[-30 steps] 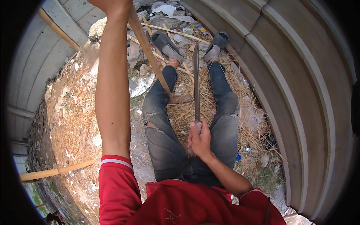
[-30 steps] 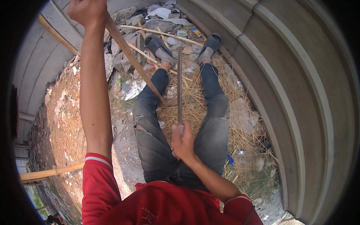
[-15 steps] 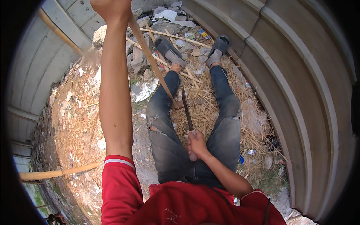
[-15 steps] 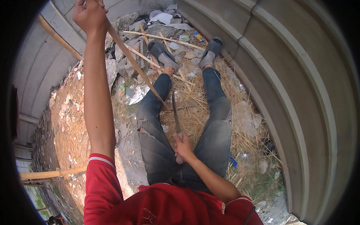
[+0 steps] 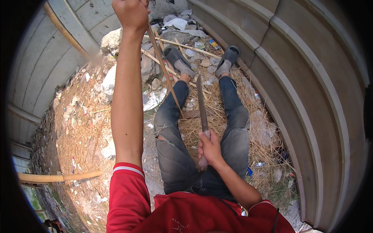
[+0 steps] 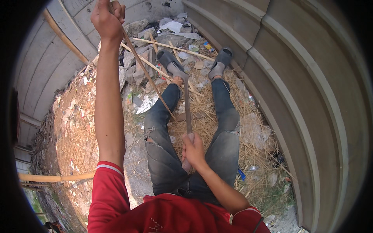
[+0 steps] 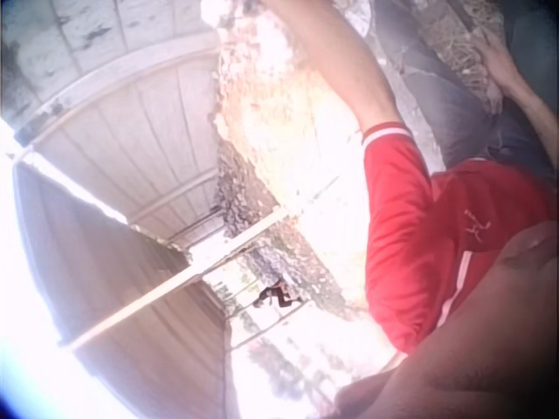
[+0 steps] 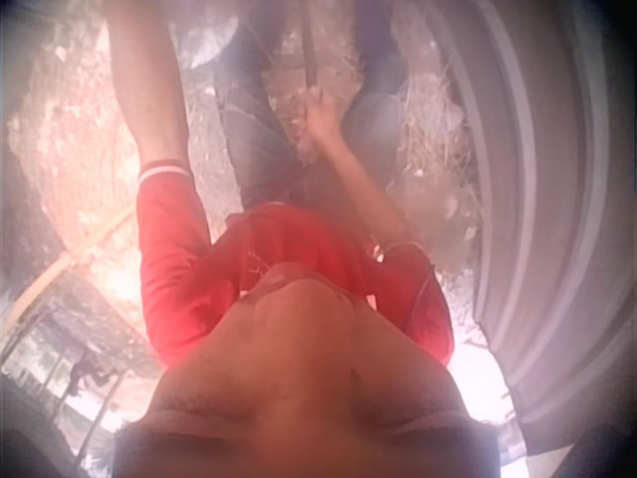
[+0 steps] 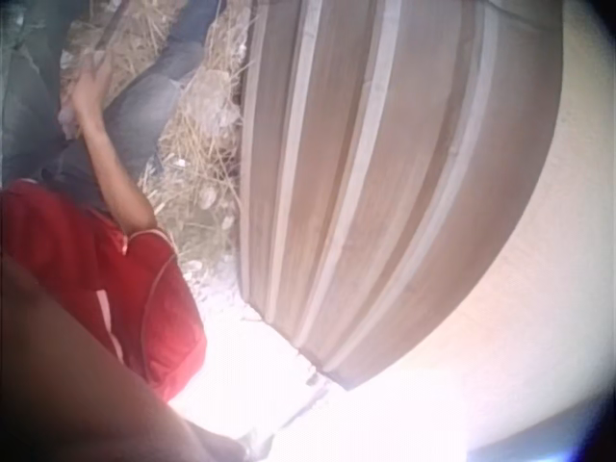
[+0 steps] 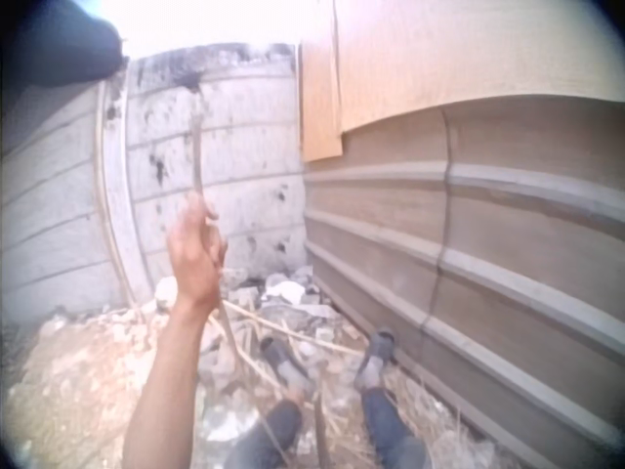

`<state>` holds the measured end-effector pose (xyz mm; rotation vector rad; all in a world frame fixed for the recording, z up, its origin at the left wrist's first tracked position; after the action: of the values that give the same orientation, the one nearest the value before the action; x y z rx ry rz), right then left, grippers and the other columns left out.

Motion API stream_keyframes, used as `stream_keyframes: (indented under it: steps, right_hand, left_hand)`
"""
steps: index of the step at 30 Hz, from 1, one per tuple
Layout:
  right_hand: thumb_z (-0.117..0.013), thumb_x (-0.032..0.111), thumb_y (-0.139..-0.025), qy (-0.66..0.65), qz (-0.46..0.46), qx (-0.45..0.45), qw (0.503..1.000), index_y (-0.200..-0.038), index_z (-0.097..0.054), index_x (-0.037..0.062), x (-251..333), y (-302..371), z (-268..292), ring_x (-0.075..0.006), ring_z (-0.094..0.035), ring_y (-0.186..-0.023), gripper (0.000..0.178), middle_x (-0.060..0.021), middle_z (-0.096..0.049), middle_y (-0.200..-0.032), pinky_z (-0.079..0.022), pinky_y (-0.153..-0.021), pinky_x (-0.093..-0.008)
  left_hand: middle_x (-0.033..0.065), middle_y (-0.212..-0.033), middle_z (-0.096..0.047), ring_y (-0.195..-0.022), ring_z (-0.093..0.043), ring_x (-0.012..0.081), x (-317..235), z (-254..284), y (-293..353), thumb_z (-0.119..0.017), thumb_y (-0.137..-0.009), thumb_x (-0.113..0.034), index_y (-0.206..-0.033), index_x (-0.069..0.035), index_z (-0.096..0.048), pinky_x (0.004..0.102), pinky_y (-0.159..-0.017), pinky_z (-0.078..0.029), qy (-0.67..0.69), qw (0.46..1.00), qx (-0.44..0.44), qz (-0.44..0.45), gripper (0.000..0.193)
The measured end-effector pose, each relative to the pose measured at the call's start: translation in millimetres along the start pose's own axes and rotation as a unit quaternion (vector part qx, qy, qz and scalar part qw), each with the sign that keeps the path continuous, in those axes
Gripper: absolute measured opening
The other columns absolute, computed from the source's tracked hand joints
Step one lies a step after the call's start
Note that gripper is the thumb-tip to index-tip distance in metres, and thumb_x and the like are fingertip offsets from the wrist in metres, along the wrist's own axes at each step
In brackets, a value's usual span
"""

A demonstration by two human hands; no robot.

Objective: The person sits on the ground and uses a knife to shave and smooth a long bamboo stick. They hold the stick with one hand and repeatedly scrape along its length with the knife in the other hand, removing thin strips of material.

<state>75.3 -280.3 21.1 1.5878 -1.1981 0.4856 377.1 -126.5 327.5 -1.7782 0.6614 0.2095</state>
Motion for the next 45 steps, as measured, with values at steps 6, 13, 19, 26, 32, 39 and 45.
stream_keyframes:
  steps: [6, 13, 19, 26, 32, 39, 45]
  right_hand:
    - [-0.062, 0.024, -0.104, 0.015, -0.01, 0.027, 0.999, -0.106, -0.044, 0.0086, 4.6, 6.5, -5.9, -0.0108, -0.049, -0.045, 0.024, -0.0017, -0.051, -0.07, -0.044, -0.038, -0.03]
    - [-0.063, 0.023, -0.103, -0.012, -0.026, 0.013, 1.0, -0.114, -0.045, 0.0033, -0.9, 9.0, -3.0, -0.0113, -0.048, -0.044, 0.03, -0.0025, -0.051, -0.07, -0.043, -0.037, -0.0318]
    - [-0.063, 0.024, -0.103, 0.0, -0.013, 0.025, 1.0, -0.116, -0.045, 0.0034, 7.5, 13.1, -9.0, -0.0109, -0.048, -0.044, 0.03, -0.0023, -0.051, -0.071, -0.044, -0.037, -0.031]
    - [-0.06, 0.026, -0.105, 0.014, 0.066, 0.067, 0.995, -0.116, -0.047, 0.0061, 60.1, 29.3, -27.4, -0.0094, -0.047, -0.046, 0.026, -0.0021, -0.051, -0.071, -0.044, -0.038, -0.028]
    - [-0.046, 0.035, -0.111, -0.05, 0.256, 0.106, 0.959, -0.127, -0.047, -0.0011, 180.6, 61.4, -52.1, -0.0087, -0.046, -0.042, 0.04, -0.0045, -0.049, -0.067, -0.043, -0.037, -0.0271]
    - [-0.044, 0.039, -0.111, -0.104, 0.389, 0.143, 0.904, -0.13, -0.046, -0.0011, 218.6, 96.5, -84.0, -0.0086, -0.045, -0.043, 0.044, -0.0042, -0.048, -0.067, -0.043, -0.038, -0.0262]
    - [-0.05, 0.043, -0.109, 0.017, 0.027, 0.179, 0.983, -0.124, -0.048, 0.0004, 182.2, 72.4, -52.3, -0.0092, -0.045, -0.043, 0.045, -0.0036, -0.047, -0.068, -0.044, -0.037, -0.028]
  left_hand:
    - [-0.0044, -0.056, -0.047, -0.044, -0.044, 0.0068, -3.7, -0.9, -0.4, -0.059, -0.106, -0.043, -0.097, -0.006, -0.062, 0.0248, -0.041, -0.033, -0.209, 0.975, -0.059, -0.051, 0.038]
    - [0.001, -0.06, -0.058, -0.052, -0.06, 0.0128, -25.7, -11.2, -32.3, -0.066, -0.101, -0.04, -0.109, 0.001, -0.062, 0.028, -0.046, -0.046, -0.247, 0.963, -0.078, -0.073, 0.042]
    - [0.0087, -0.06, -0.063, -0.059, -0.067, 0.0166, -45.6, -35.7, -40.0, -0.06, -0.103, -0.043, -0.099, 0.002, -0.067, 0.034, -0.052, -0.05, -0.408, 0.909, -0.023, -0.08, 0.046]
    - [0.012, -0.06, -0.06, -0.058, -0.061, 0.0233, -41.2, -24.9, -46.5, -0.051, -0.105, -0.05, -0.084, -0.002, -0.068, 0.0427, -0.06, -0.047, -0.459, 0.867, -0.091, -0.171, 0.056]
    - [0.0141, -0.056, -0.052, -0.054, -0.049, 0.0219, -38.3, -19.3, -43.4, -0.053, -0.105, -0.05, -0.074, 0.0, -0.063, 0.0436, -0.055, -0.04, -0.471, 0.851, -0.121, -0.198, 0.06]
    - [0.0144, -0.056, -0.05, -0.054, -0.045, 0.0188, -33.7, -14.7, -46.1, -0.057, -0.104, -0.047, -0.073, 0.0, -0.062, 0.0424, -0.054, -0.039, -0.456, 0.852, -0.122, -0.224, 0.056]
    - [0.0126, -0.056, -0.049, -0.055, -0.045, 0.0179, -36.3, -5.4, -46.0, -0.057, -0.105, -0.045, -0.072, 0.001, -0.061, 0.0413, -0.054, -0.038, -0.418, 0.873, -0.13, -0.218, 0.056]
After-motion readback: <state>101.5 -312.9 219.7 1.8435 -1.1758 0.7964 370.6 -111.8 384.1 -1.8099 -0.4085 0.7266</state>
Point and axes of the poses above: each hand's wrist, its own y-axis away from the middle knuckle, its own z-axis out of the back of the hand, x = y × z, the point moved 1 cm from there along -y, towards the middle knuckle
